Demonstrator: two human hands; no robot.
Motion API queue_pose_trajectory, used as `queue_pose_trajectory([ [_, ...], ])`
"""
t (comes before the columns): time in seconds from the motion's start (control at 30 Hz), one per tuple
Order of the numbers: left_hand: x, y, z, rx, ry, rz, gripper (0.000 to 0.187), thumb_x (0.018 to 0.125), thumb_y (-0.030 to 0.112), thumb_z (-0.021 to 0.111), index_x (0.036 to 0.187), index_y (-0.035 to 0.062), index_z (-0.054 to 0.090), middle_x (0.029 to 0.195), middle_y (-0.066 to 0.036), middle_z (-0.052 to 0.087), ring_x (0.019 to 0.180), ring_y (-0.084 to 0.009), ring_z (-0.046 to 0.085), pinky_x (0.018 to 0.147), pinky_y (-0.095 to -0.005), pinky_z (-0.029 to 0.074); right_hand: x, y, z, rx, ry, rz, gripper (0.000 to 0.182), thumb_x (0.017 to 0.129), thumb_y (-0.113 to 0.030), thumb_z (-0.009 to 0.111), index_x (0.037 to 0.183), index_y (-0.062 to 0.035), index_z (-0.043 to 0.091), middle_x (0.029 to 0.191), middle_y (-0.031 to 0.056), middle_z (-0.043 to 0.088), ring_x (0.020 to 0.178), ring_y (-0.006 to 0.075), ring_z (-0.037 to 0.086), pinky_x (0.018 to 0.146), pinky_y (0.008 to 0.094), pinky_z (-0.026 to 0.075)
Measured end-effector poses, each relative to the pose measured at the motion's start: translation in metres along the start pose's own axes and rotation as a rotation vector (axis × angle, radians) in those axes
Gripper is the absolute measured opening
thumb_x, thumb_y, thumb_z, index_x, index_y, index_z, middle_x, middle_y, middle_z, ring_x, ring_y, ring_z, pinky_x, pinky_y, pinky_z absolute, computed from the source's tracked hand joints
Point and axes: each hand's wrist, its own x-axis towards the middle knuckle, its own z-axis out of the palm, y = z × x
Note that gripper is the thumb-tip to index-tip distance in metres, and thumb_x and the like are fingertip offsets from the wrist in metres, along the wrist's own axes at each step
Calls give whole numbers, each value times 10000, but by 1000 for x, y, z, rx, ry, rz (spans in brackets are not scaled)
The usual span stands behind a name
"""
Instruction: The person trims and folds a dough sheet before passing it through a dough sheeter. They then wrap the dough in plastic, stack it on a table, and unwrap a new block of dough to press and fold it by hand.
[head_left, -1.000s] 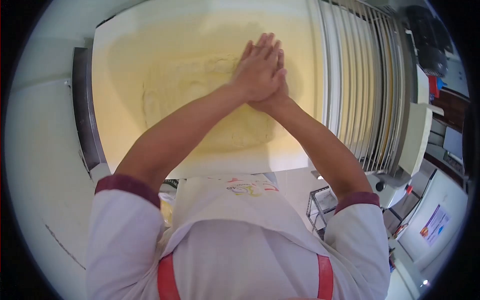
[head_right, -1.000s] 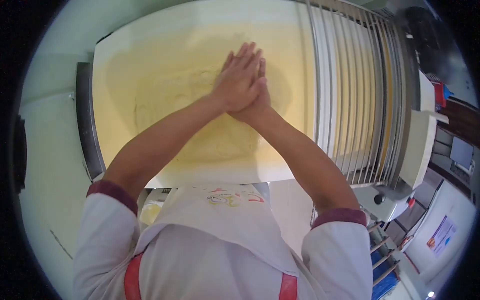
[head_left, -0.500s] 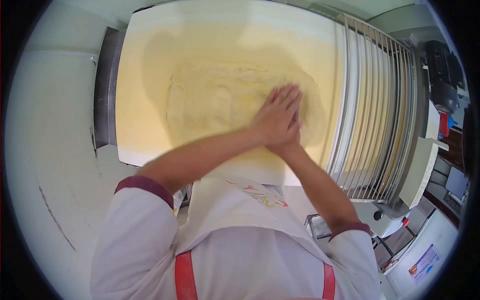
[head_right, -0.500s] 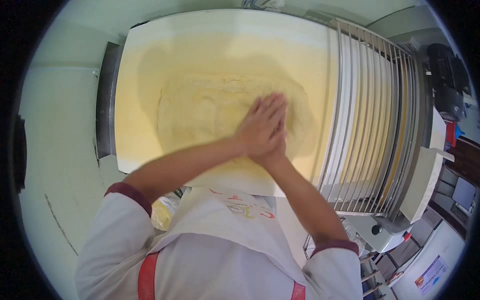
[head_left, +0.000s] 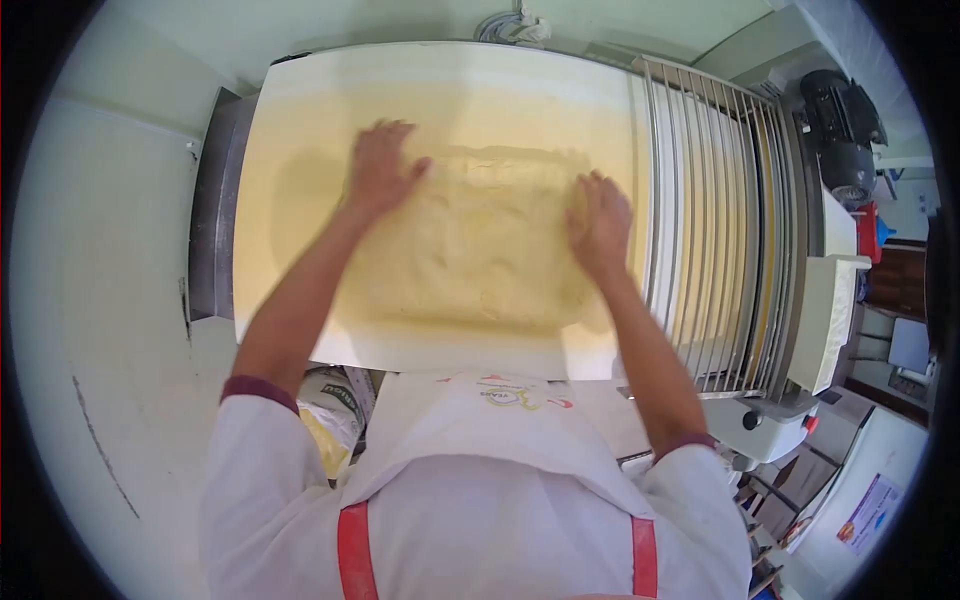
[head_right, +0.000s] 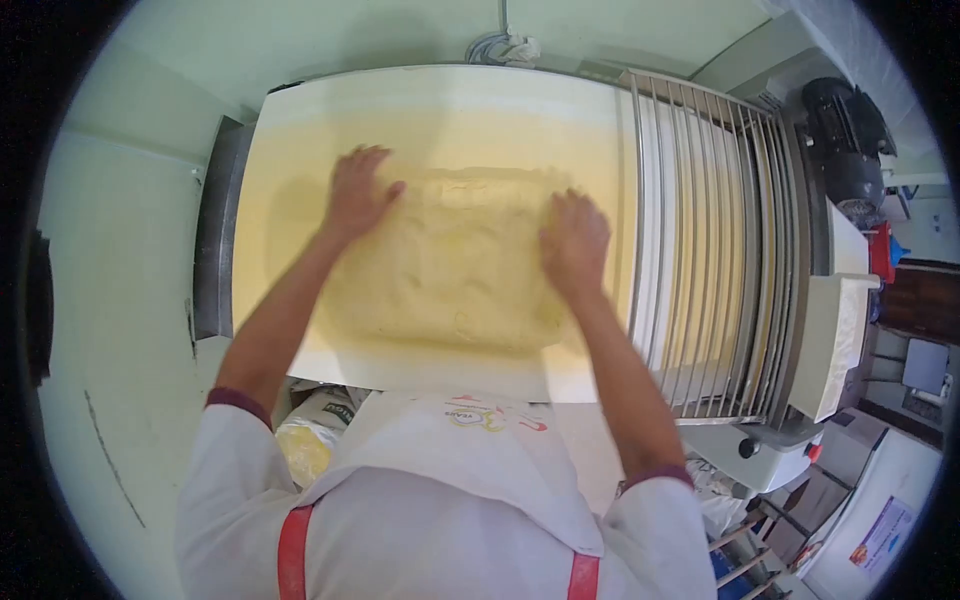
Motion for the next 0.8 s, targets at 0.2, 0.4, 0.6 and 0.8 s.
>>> queue_pose_trajectory([
  [0.2,-6,-12,-23,-99,-442,-280,616,800,573,670,1148,67,627,1185,-117,600,1127,-287,533,977,-439,411,67,-2,9,-14,-375,-43,529,942,-514,478,1244,-85,548,1165,147,599,1124,302,542,936,423,421],
  [0.4,3,-13,-24,-44,-475,-331,716,787,632,643,1232,76,573,1160,-124,606,1125,-295,535,980,-443,398,73,-10,7,-107,-466,27,538,946,-540,458,1182,-68,563,1123,129,612,1095,288,551,909,439,424],
  [0.6,-14,28,-6,95,-303,77,759,924,525,502,1485,79,251,1492,-137,322,1401,-286,267,1152,-487,174,47,24,14,-78,-258,11,520,942,-543,465,1098,-58,571,1033,152,620,1015,297,583,851,442,467],
  [0.8,-1,90,33,43,-449,163,709,989,495,331,1524,71,140,1589,-107,154,1476,-247,109,1182,-494,76,60,21,18,-130,-378,146,565,920,-581,469,1102,-55,571,1011,149,623,998,300,595,795,437,495],
])
